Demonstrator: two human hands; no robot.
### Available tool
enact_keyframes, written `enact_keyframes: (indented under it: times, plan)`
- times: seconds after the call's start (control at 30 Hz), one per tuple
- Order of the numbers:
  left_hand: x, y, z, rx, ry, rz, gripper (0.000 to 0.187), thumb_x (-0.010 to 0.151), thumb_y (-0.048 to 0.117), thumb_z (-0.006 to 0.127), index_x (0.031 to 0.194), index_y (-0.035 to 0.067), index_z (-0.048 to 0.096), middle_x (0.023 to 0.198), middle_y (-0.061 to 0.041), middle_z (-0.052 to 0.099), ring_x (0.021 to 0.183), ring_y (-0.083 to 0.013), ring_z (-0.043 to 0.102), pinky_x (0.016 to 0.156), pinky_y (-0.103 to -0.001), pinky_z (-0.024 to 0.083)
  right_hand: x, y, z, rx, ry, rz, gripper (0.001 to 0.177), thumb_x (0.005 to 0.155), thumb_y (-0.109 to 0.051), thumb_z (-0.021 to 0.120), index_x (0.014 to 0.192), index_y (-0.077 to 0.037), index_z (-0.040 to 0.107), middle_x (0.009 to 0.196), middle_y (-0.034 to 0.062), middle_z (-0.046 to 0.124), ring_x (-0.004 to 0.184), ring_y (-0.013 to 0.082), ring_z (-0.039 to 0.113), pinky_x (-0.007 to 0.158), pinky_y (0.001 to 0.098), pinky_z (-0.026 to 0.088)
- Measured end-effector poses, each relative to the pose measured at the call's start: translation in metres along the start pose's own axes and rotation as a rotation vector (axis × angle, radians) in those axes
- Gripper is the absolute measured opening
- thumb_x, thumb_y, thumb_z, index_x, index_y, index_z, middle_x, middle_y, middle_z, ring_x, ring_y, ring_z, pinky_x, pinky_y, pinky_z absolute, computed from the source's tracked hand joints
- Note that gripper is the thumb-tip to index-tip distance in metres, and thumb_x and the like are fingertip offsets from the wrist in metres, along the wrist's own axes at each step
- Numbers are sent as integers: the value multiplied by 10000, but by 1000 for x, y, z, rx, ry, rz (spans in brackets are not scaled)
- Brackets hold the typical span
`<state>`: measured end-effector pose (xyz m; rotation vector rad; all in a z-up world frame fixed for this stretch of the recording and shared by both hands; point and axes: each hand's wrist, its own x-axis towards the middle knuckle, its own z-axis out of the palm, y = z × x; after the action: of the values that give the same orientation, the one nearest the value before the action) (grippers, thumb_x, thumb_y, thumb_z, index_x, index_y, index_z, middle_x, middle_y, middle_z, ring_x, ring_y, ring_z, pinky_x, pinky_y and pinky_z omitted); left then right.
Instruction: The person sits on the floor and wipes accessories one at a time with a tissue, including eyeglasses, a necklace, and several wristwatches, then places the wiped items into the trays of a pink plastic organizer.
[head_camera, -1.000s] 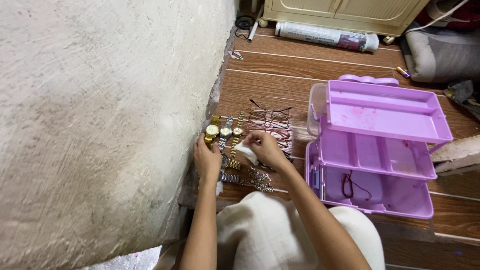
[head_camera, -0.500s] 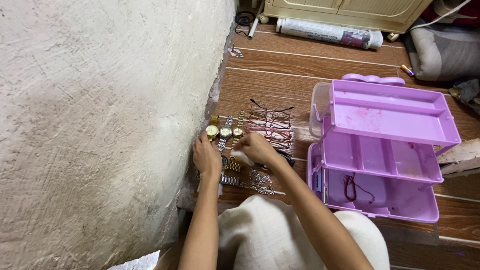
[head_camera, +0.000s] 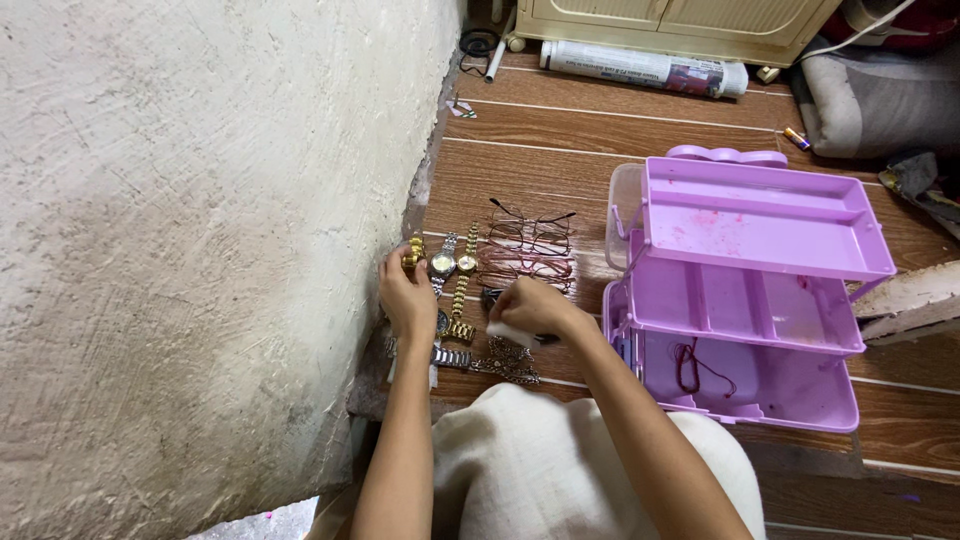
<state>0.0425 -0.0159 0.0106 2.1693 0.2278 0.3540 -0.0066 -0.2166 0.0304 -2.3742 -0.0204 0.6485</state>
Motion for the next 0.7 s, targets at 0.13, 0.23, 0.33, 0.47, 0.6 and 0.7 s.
enact_keyframes:
  times: [0.13,0.23,0.33,0.47,0.6,0.7]
  plan:
    - [-1,17,-8,-79,3,44,288,930,38,666,1219,45,667,1243,-156,655,1021,-265,704,822,-390,619,-11,-3,-13,65,132,-84,291,813,-187,808,1103,-164,799,1055,81,788,907,203,743,848,356,586]
    - [-2,39,-14,-152,2,52,300,931,24,638,1227,66,667,1250,-144,649,968,-252,728,771,-334,657,-25,-17,-22,248,191,22,431,723,-138,881,1133,-135,752,1114,94,765,958,218,739,837,384,626]
    - [-9,61,-23,-158,20,155,269,960,34,627,1224,66,668,1217,-135,666,924,-238,749,753,-300,668,-43,-29,-36,349,330,-16,437,729,-105,849,1153,-124,743,1125,116,774,966,227,766,835,379,648]
    - [-23,94,-40,-199,57,379,260,988,37,609,1243,36,658,1211,-154,652,938,-238,735,764,-302,666,-68,-41,-52,540,494,-130,365,837,-156,789,1193,-119,714,1135,101,765,976,207,761,812,321,633]
    - [-44,123,-55,-259,-14,463,262,996,51,594,1246,55,671,1133,-121,670,880,-193,728,748,-290,660,-94,-45,-61,698,647,-356,305,910,-137,743,1210,-95,707,1118,74,764,959,155,745,781,264,614]
    - [-61,143,-63,-376,-116,488,268,984,36,593,1232,72,687,1091,-100,684,857,-174,725,733,-281,650,-111,-42,-63,904,642,-443,251,958,-132,715,1203,-81,712,1042,66,755,880,115,709,724,262,588]
